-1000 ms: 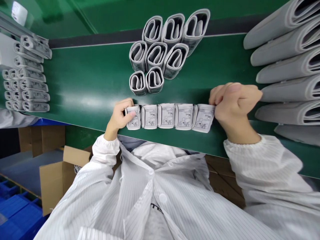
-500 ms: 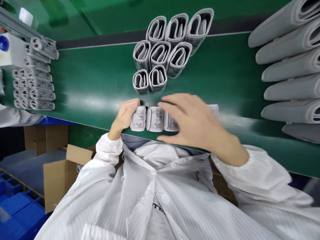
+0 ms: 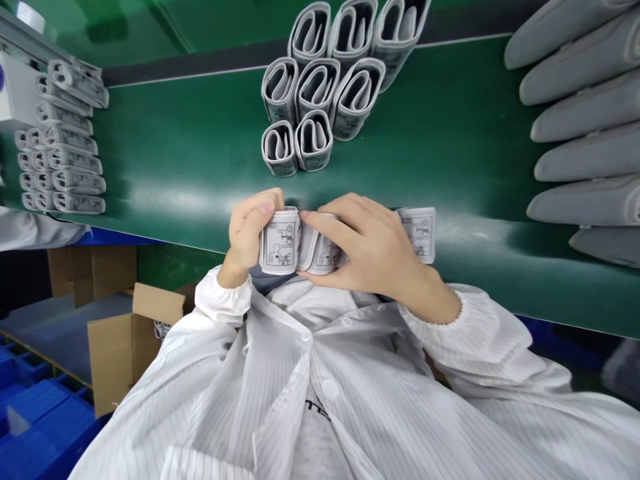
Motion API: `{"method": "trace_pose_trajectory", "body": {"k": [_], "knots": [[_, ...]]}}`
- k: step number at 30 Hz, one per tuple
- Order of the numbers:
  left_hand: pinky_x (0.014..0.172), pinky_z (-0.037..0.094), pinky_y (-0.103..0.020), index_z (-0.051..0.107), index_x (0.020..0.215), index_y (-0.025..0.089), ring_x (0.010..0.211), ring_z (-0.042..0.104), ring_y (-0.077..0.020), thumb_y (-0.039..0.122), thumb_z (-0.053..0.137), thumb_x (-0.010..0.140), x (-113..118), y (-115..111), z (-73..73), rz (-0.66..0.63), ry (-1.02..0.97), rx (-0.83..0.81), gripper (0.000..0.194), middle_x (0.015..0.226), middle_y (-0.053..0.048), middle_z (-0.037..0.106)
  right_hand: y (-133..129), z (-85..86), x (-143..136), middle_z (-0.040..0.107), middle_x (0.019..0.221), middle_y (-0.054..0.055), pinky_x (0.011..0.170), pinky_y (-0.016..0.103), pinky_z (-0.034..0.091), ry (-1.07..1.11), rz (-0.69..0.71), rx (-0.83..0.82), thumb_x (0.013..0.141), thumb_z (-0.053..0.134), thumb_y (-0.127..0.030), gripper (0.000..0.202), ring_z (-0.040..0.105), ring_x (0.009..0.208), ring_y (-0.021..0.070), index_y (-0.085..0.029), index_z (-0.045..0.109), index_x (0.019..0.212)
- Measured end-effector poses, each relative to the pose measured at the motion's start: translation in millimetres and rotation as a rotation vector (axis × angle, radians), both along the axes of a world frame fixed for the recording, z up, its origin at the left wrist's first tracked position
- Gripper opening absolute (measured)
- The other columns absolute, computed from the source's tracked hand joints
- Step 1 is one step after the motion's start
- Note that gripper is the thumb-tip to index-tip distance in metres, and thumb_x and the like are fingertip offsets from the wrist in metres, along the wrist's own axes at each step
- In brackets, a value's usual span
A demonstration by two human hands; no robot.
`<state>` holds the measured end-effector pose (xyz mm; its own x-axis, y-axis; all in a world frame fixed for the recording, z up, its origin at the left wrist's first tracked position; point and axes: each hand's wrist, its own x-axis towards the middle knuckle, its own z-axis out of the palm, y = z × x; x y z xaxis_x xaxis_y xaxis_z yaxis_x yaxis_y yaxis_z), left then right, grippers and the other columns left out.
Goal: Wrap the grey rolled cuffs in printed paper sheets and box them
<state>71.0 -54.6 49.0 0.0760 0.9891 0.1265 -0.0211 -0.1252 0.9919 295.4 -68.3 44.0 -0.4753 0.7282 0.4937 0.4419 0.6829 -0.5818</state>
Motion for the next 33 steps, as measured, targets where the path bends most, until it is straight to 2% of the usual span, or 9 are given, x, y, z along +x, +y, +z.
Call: {"method": "trace_pose_trajectory", "body": {"k": [3, 12, 15, 18, 21, 24, 26, 29, 33], "knots": [[0.057, 0.044, -0.042, 0.036, 0.062, 0.026, 0.058, 0.048, -0.0193, 0.067, 0.069, 0.108, -0.2, 0.9, -2.7, 0.013, 0.045, -0.009, 0.070, 0.060, -0.001, 0.040, -1.3, -3.0, 0.1, 0.080, 0.118, 0.010, 0.084, 0.048, 0.059, 0.003, 0.003, -0.016, 0.097, 0.084, -0.049, 0.058, 0.074, 0.099, 0.0315, -0.027, 0.070, 0.148], [0.058, 0.038, -0.042, 0.032, 0.067, 0.026, 0.061, 0.042, -0.0183, 0.066, 0.062, 0.112, 4.3, 1.9, -5.8, -0.041, 0.081, 0.024, 0.067, 0.064, 0.000, 0.034, -0.4, -4.7, 1.9, 0.079, 0.118, 0.011, 0.086, 0.048, 0.059, -0.003, 0.014, -0.062, 0.097, 0.082, -0.051, 0.059, 0.072, 0.100, 0.0318, -0.026, 0.070, 0.148], [0.060, 0.037, -0.040, 0.032, 0.069, 0.025, 0.062, 0.042, -0.0176, 0.066, 0.059, 0.113, -5.4, 4.5, -11.2, 0.056, 0.114, 0.174, 0.067, 0.065, 0.001, 0.030, 4.7, -1.6, 2.6, 0.076, 0.114, 0.011, 0.085, 0.047, 0.059, -0.047, -0.025, -0.120, 0.097, 0.082, -0.050, 0.054, 0.071, 0.100, 0.0317, -0.025, 0.072, 0.143], [0.069, 0.043, -0.040, 0.032, 0.075, 0.025, 0.069, 0.049, -0.0184, 0.080, 0.047, 0.113, -56.5, 13.7, -22.1, 0.378, 0.315, 0.351, 0.068, 0.073, 0.001, 0.031, 13.3, 2.9, 7.1, 0.076, 0.111, 0.012, 0.084, 0.046, 0.059, -0.165, -0.094, -0.179, 0.095, 0.084, -0.045, 0.048, 0.071, 0.104, 0.0343, -0.024, 0.075, 0.136], [0.078, 0.041, -0.040, 0.038, 0.081, 0.026, 0.080, 0.052, -0.0180, 0.081, 0.049, 0.111, -151.6, 23.9, -35.5, 0.676, 0.632, 0.507, 0.064, 0.081, 0.002, 0.038, 21.1, 4.2, 13.9, 0.078, 0.119, 0.015, 0.085, 0.048, 0.059, -0.255, -0.136, -0.176, 0.096, 0.084, -0.043, 0.050, 0.072, 0.107, 0.0373, -0.022, 0.073, 0.140], [0.085, 0.035, -0.040, 0.048, 0.086, 0.025, 0.089, 0.047, -0.0146, 0.078, 0.056, 0.109, -250.9, 29.4, -43.1, 0.665, 1.036, 0.557, 0.058, 0.089, 0.002, 0.044, 24.4, 0.5, 16.9, 0.079, 0.127, 0.017, 0.087, 0.051, 0.059, -0.309, -0.116, -0.141, 0.097, 0.084, -0.042, 0.055, 0.074, 0.109, 0.0393, -0.019, 0.071, 0.145], [0.091, 0.033, -0.040, 0.051, 0.089, 0.022, 0.101, 0.048, -0.0134, 0.078, 0.061, 0.106, -296.5, 35.8, -42.8, 0.712, 1.111, 0.546, 0.059, 0.098, 0.001, 0.046, 24.4, -2.5, 15.6, 0.080, 0.129, 0.018, 0.086, 0.053, 0.060, -0.339, -0.069, -0.099, 0.097, 0.085, -0.041, 0.056, 0.075, 0.109, 0.0404, -0.017, 0.070, 0.145], [0.101, 0.034, -0.044, 0.045, 0.088, 0.025, 0.126, 0.052, -0.0151, 0.081, 0.061, 0.105, -326.8, 57.9, -35.5, 0.776, 1.189, 0.381, 0.061, 0.111, -0.005, 0.052, 23.0, -2.5, 13.8, 0.078, 0.136, 0.021, 0.088, 0.054, 0.063, -0.311, -0.011, -0.039, 0.099, 0.086, -0.039, 0.055, 0.077, 0.117, 0.0428, -0.015, 0.069, 0.145], [0.122, 0.039, -0.051, 0.043, 0.092, 0.028, 0.142, 0.053, -0.0226, 0.071, 0.081, 0.098, -331.1, 105.5, -17.2, 0.875, 1.215, 0.128, 0.058, 0.132, -0.013, 0.060, 18.5, 7.5, 30.4, 0.073, 0.150, 0.024, 0.106, 0.062, 0.064, -0.179, -0.012, 0.033, 0.103, 0.083, -0.040, 0.061, 0.070, 0.143, 0.0484, -0.019, 0.063, 0.156]]}}
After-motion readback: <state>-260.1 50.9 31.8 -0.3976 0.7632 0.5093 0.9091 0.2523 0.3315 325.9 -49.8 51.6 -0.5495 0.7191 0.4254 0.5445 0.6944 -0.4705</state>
